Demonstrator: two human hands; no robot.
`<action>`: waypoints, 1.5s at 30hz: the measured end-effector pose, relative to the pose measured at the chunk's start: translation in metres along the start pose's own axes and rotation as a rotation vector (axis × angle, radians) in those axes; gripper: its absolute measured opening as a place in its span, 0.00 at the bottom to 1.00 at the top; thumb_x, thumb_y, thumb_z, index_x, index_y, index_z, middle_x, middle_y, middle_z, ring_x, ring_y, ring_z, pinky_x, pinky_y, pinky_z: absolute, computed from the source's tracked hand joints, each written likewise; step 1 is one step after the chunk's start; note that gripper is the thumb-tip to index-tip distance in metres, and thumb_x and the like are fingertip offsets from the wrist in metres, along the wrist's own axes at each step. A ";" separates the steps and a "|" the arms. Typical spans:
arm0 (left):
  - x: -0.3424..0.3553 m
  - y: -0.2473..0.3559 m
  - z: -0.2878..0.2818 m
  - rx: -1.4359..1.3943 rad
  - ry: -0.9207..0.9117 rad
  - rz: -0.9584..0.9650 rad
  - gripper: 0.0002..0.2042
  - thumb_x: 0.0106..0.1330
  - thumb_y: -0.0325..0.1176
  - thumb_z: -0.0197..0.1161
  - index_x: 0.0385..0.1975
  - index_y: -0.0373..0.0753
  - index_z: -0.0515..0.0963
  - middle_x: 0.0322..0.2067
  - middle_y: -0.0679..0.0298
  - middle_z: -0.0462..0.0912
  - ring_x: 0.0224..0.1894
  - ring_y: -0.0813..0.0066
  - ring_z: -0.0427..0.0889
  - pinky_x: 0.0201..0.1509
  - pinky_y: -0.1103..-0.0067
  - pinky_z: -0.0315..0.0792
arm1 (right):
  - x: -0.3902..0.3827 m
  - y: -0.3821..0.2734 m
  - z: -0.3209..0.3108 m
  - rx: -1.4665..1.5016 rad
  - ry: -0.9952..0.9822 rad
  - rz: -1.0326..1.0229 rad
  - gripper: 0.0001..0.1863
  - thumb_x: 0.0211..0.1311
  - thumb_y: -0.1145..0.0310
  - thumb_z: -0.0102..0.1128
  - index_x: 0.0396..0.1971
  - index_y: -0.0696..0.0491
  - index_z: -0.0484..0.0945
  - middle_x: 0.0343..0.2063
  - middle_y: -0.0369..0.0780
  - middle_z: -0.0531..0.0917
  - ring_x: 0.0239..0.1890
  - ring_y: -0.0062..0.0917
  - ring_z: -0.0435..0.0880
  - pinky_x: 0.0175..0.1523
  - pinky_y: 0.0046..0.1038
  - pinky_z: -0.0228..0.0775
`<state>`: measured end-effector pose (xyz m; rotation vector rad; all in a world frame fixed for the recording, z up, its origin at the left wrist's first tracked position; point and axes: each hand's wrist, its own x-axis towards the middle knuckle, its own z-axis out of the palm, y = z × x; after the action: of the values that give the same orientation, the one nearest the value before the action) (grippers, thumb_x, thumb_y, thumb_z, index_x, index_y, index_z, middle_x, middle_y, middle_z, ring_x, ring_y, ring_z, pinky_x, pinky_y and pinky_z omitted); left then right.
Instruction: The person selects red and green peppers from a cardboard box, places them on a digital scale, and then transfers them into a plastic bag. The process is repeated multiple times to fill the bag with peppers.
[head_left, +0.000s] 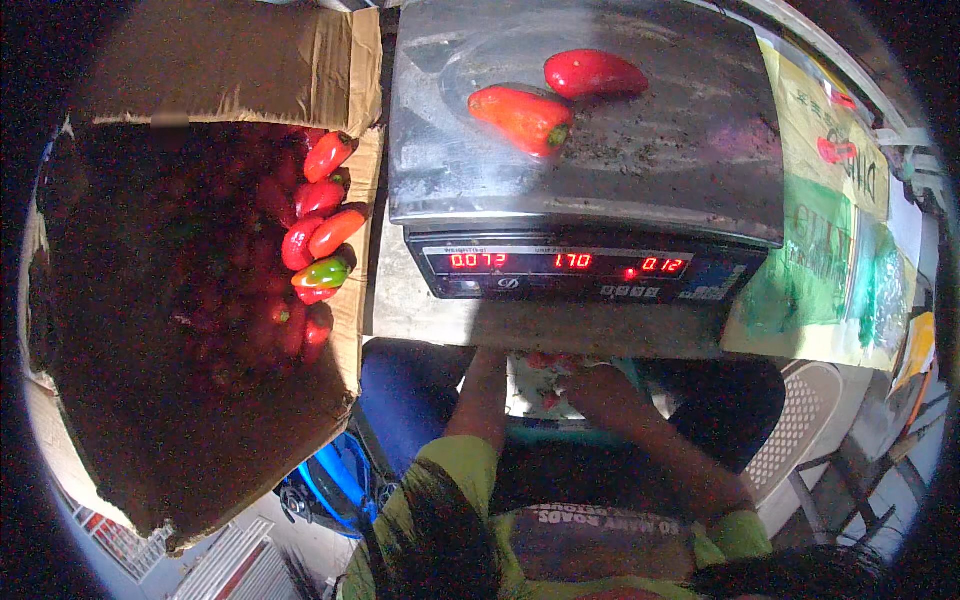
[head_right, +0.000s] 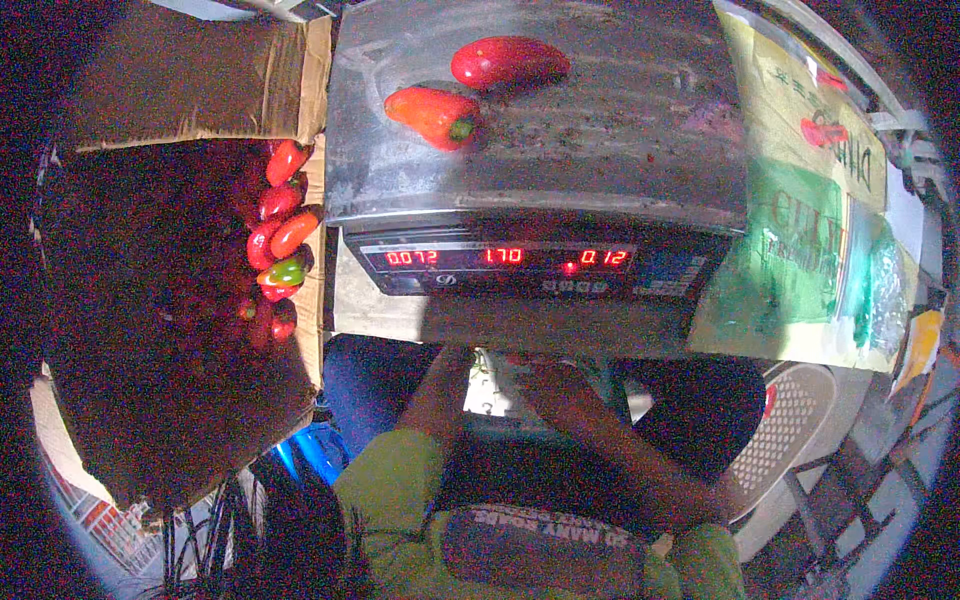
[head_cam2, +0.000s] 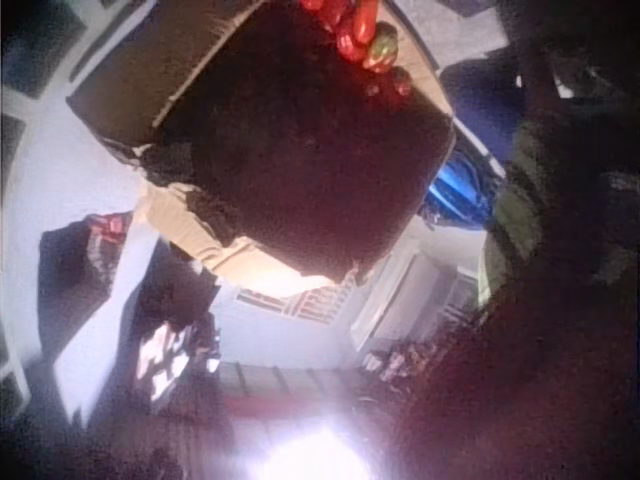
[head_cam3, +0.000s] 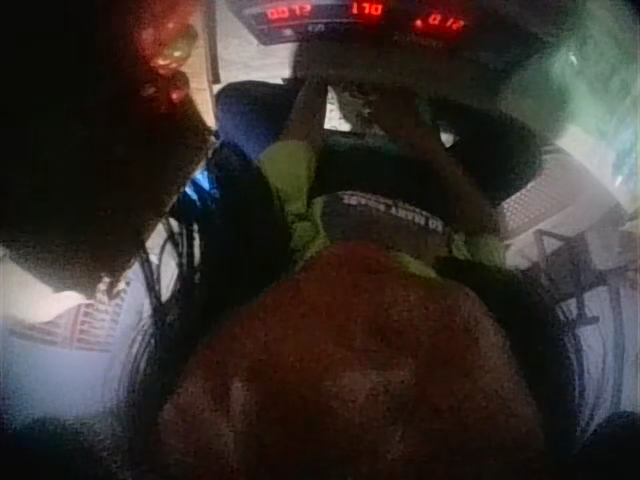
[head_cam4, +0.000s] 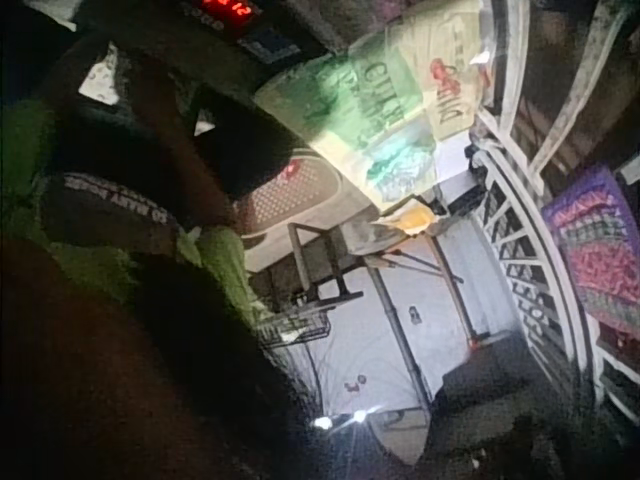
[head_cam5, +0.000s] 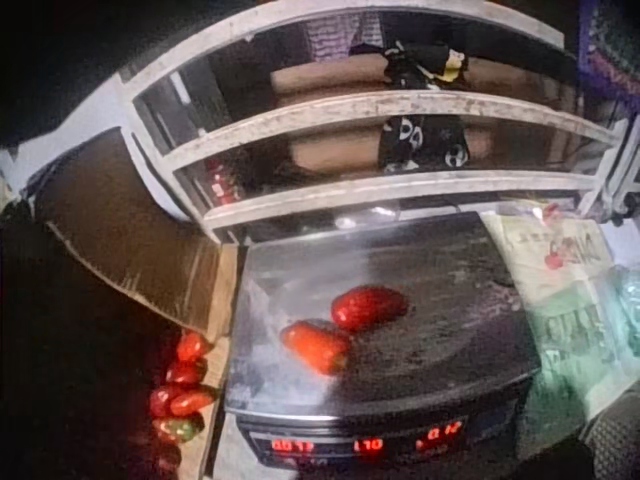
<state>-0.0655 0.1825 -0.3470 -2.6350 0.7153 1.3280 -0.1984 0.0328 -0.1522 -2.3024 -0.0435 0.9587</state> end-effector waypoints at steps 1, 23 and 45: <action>-0.003 -0.002 0.003 -0.008 0.003 -0.017 0.15 0.57 0.31 0.57 0.45 0.41 0.74 0.39 0.52 0.77 0.41 0.53 0.78 0.45 0.66 0.71 | 0.001 0.001 0.007 0.027 0.065 -0.048 0.12 0.51 0.68 0.55 0.37 0.52 0.79 0.29 0.44 0.81 0.34 0.39 0.82 0.39 0.41 0.74; -0.171 0.012 -0.072 -0.081 0.002 0.427 0.20 0.57 0.32 0.58 0.52 0.45 0.70 0.44 0.50 0.73 0.43 0.49 0.76 0.48 0.64 0.70 | -0.016 -0.013 -0.004 0.279 0.053 0.092 0.18 0.61 0.53 0.46 0.38 0.48 0.80 0.40 0.42 0.81 0.42 0.40 0.80 0.49 0.38 0.70; -0.274 0.058 -0.227 -0.755 0.915 0.634 0.26 0.62 0.36 0.60 0.59 0.39 0.61 0.42 0.57 0.73 0.39 0.69 0.75 0.45 0.75 0.70 | 0.034 0.016 0.037 -0.012 0.173 -0.373 0.15 0.53 0.58 0.48 0.26 0.53 0.79 0.28 0.47 0.80 0.34 0.44 0.79 0.39 0.43 0.68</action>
<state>-0.0643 0.1625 0.0130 -3.8812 1.4726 0.3435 -0.2004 0.0489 -0.2028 -2.2697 -0.3917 0.5691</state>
